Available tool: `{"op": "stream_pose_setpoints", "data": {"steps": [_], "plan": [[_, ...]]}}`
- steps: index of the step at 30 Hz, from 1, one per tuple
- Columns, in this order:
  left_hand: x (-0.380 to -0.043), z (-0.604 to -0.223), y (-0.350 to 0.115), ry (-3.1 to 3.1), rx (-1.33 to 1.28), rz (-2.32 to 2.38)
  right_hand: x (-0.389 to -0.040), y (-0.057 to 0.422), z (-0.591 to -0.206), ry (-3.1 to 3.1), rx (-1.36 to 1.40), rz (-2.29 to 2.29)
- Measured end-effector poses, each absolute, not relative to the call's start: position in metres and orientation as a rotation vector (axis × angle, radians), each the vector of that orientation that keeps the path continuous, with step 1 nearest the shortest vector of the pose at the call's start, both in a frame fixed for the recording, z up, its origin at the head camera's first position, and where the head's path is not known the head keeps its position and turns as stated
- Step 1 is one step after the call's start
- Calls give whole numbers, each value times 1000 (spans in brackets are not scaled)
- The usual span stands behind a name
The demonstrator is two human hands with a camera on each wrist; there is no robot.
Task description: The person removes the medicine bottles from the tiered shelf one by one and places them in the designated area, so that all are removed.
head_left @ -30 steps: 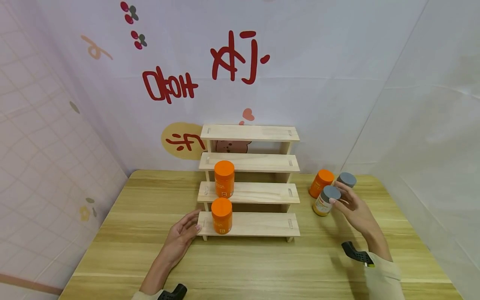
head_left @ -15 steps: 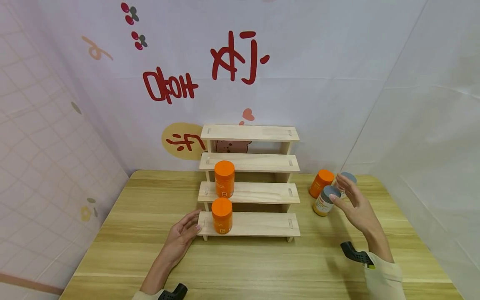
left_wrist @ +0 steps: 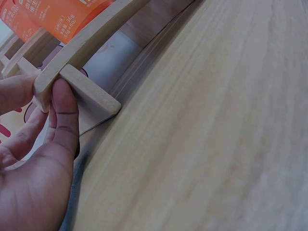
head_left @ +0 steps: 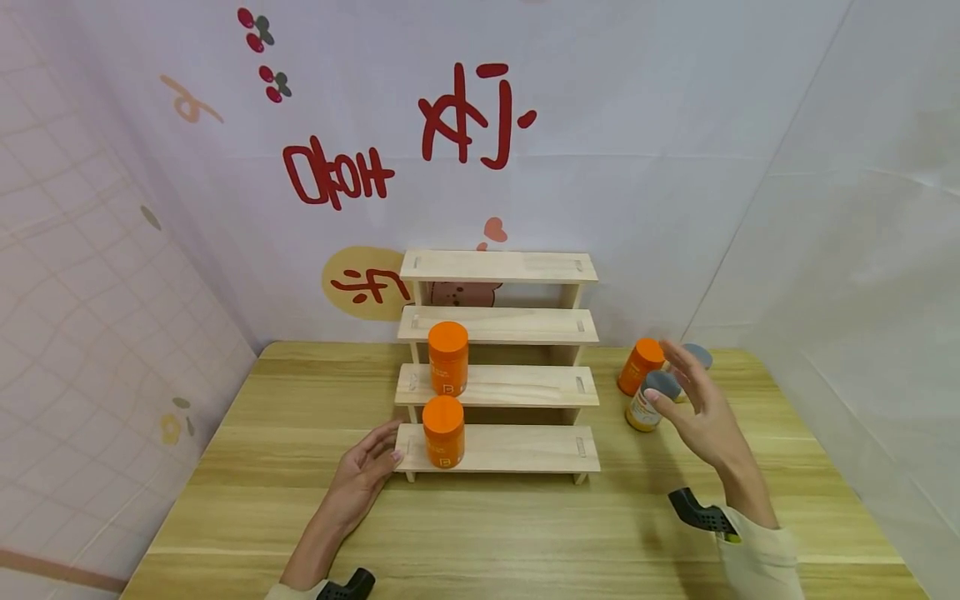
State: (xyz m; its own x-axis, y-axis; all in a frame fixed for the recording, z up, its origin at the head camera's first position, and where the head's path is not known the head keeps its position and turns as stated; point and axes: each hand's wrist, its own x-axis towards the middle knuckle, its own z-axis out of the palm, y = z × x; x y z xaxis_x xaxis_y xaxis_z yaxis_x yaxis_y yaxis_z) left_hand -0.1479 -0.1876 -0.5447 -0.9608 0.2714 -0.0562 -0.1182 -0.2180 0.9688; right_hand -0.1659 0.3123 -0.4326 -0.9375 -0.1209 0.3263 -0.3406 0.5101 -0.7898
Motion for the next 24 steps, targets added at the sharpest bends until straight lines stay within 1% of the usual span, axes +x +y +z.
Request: {"op": "stream_pose_setpoints", "data": {"steps": [13,24], "plan": [[-148,-547,-187,1803,218,2256,-163,287,-433,-2396,593,1468],[-149,-545,-187,1795,182,2258,-166,266,-431,-2417,629,1499]]}}
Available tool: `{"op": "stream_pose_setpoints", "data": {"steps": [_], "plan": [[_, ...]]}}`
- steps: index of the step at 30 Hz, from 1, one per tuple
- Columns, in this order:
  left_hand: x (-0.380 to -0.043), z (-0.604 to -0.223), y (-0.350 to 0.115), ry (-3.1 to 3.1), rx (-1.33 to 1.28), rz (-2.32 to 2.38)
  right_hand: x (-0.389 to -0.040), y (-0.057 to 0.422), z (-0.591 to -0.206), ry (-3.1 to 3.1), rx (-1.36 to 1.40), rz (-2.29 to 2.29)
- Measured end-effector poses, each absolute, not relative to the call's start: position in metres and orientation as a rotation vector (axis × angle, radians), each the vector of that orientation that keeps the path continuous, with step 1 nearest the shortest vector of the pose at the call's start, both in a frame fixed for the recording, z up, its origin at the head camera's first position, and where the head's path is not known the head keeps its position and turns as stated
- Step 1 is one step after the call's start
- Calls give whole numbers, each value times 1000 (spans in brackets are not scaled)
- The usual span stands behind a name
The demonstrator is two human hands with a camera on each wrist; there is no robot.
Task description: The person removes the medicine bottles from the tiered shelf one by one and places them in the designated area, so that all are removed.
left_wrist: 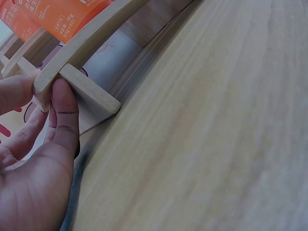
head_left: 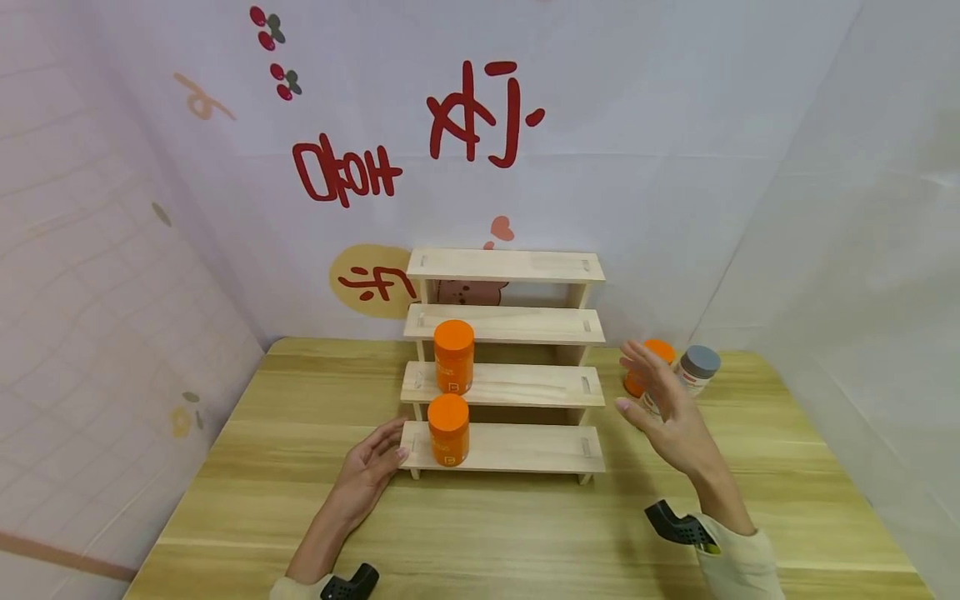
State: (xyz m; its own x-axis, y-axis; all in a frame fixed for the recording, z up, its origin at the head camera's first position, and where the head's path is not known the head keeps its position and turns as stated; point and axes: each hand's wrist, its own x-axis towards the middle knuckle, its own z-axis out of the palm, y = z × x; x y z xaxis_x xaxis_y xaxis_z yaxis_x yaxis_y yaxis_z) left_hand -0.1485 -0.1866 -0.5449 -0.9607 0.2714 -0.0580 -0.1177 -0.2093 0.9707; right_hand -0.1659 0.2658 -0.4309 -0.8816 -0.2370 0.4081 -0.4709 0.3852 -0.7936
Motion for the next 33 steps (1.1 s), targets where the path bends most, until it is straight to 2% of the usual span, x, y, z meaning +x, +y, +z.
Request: {"op": "stream_pose_setpoints", "data": {"steps": [33], "plan": [[-147,-543,-186,1795,148,2264,-190,192,-425,-2453,815,1706]]}}
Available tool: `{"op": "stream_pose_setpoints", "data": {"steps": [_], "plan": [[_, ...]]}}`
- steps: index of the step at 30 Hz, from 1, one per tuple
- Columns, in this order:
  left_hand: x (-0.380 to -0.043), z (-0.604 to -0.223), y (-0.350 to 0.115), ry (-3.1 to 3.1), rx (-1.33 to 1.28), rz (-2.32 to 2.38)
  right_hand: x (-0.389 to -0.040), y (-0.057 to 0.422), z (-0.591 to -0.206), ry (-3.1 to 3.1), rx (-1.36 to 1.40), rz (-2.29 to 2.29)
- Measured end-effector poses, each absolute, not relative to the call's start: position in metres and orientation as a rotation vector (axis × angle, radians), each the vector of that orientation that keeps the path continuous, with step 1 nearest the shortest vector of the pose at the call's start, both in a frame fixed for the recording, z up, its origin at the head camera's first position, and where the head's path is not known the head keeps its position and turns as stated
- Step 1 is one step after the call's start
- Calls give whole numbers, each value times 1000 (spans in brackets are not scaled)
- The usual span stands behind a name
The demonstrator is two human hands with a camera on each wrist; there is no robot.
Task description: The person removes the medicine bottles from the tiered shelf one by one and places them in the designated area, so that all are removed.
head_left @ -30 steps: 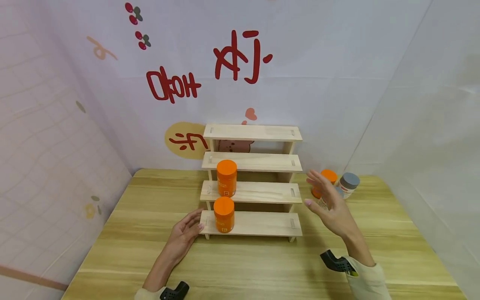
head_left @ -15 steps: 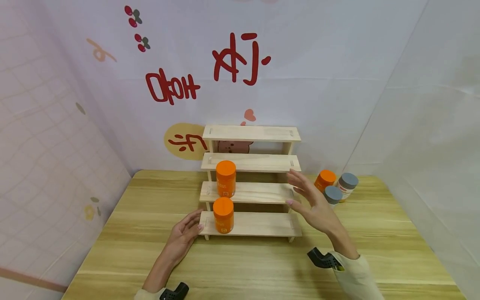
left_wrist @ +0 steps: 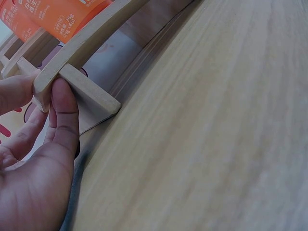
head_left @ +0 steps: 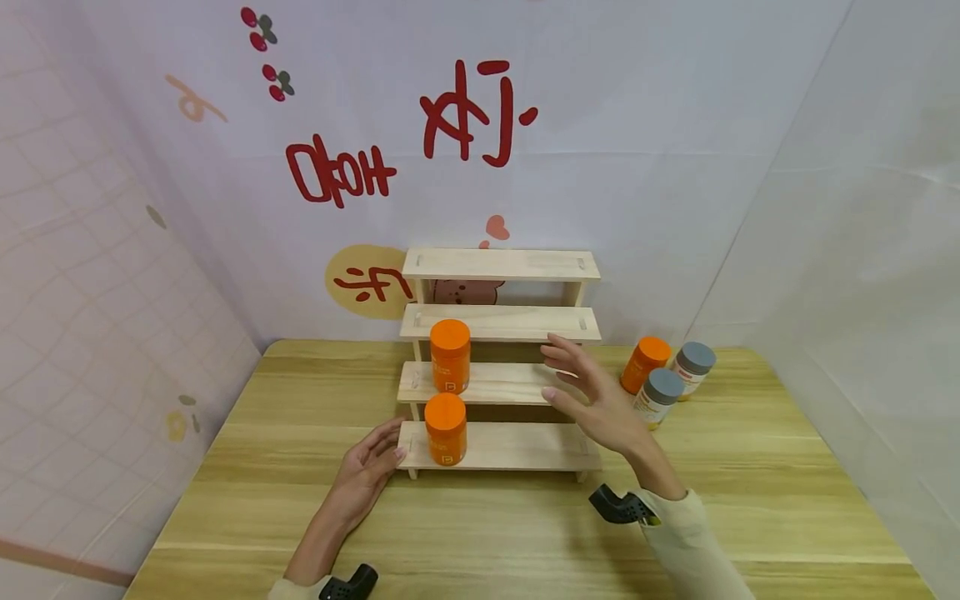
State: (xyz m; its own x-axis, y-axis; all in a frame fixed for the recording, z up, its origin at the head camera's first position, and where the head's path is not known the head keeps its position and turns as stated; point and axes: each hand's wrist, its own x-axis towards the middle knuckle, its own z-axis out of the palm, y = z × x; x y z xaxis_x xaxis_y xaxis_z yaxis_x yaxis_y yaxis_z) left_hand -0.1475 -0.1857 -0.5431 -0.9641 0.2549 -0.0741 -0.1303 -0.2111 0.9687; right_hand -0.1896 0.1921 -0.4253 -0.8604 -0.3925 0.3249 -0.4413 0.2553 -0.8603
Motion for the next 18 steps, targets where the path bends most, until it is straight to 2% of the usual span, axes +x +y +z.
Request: {"op": "stream_pose_setpoints", "data": {"steps": [7,18], "plan": [[-148,-544,-185,1784,157,2275,-194,178,-423,-2444,846,1724],[-148,-543,-187,1789,156,2261,-199,153,-420,-2503,704,1824]]}}
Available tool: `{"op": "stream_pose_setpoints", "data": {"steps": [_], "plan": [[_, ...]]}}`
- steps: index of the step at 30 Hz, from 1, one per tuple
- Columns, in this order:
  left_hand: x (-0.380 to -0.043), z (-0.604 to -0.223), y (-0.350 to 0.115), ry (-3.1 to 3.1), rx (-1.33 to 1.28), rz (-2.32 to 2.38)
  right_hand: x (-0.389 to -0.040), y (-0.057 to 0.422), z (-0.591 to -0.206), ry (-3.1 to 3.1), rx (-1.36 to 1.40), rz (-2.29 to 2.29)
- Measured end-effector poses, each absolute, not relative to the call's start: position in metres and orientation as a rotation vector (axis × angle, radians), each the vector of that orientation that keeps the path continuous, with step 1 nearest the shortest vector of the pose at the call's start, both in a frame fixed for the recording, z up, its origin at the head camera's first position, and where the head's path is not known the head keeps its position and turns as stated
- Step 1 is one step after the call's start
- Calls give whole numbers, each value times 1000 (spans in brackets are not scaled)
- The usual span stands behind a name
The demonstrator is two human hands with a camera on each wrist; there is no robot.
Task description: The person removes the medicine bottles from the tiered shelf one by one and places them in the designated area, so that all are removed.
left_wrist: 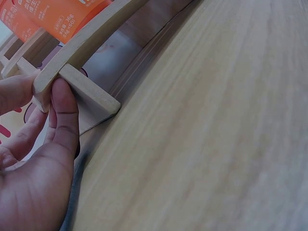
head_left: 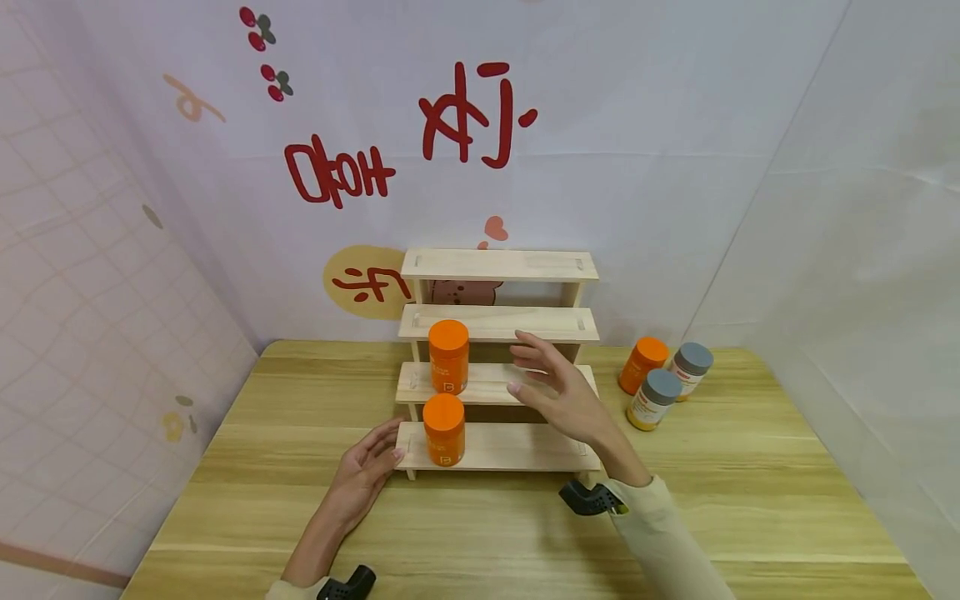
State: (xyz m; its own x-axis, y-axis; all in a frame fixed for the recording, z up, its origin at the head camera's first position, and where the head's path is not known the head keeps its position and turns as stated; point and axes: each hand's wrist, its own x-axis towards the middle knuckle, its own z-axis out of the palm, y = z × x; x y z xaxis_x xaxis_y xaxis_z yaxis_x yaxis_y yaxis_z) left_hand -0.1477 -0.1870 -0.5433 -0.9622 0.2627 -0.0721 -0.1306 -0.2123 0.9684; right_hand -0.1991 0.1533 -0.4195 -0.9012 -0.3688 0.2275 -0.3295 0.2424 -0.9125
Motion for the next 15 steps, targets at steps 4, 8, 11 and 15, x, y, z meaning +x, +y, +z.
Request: {"op": "stream_pose_setpoints", "data": {"steps": [4,8,11,15], "plan": [[-148,-544,-187,1795,168,2261,-201,147,-419,2460,-694,-1782],[-148,-544,-187,1795,186,2262,-202,140,-417,2470,-685,-1784],[-148,-544,-186,1789,181,2268,-203,135,-415,2469,-654,-1786],[-147,-544,-184,1786,169,2280,-203,128,-412,2459,-619,-1779]]}}
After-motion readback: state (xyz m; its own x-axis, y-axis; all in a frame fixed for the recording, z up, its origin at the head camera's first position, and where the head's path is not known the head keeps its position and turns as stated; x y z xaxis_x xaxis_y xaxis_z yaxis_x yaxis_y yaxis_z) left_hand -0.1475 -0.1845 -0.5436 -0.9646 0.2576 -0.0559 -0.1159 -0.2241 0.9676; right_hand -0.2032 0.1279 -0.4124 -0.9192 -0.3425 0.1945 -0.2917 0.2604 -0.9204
